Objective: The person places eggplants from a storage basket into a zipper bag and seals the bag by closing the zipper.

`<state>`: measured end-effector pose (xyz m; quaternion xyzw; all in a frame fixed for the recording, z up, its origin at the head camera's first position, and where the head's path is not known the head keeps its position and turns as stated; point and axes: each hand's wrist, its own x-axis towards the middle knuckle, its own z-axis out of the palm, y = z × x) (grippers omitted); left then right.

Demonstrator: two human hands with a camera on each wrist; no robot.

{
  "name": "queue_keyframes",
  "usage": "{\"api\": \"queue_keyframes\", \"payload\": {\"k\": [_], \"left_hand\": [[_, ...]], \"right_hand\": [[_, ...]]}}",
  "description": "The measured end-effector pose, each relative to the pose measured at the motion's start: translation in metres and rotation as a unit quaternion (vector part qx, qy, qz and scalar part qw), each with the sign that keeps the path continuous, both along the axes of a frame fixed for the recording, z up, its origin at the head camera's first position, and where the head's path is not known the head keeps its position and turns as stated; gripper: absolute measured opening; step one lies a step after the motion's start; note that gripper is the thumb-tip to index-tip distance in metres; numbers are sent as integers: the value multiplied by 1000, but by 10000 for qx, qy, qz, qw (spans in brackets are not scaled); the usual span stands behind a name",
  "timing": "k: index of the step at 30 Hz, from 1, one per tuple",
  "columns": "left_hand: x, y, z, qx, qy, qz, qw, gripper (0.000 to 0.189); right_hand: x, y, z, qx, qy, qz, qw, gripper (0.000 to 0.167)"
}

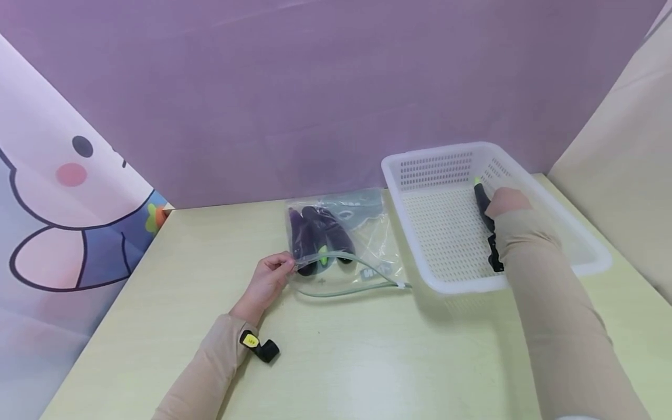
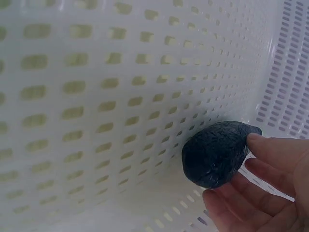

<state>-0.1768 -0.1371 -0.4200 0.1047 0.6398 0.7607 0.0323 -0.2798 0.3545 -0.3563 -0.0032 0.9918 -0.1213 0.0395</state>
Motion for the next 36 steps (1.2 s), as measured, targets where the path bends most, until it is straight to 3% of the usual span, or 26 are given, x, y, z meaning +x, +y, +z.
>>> {"api": "queue_keyframes", "payload": {"k": [13, 20, 24, 29, 36], "left_hand": [[0, 1, 2, 81, -7, 22, 10000, 45], [0, 0, 0, 79, 13, 24, 10000, 45], [-1, 1, 0, 85, 64, -1, 9999, 45], [0, 0, 1, 110, 55, -47, 9999, 45], [0, 1, 1, 127, 95, -61, 9999, 45]], "right_hand": [[11, -10, 9, -509, -212, -160, 9984, 32], [11, -13, 9, -1295, -1040, -253, 9858, 36], [12, -13, 8, -1250, -1126, -75, 9857, 55], [11, -13, 7, -1331, -1227, 52, 9835, 49], [9, -14, 9, -1373, -1544, 119, 9783, 62]]}}
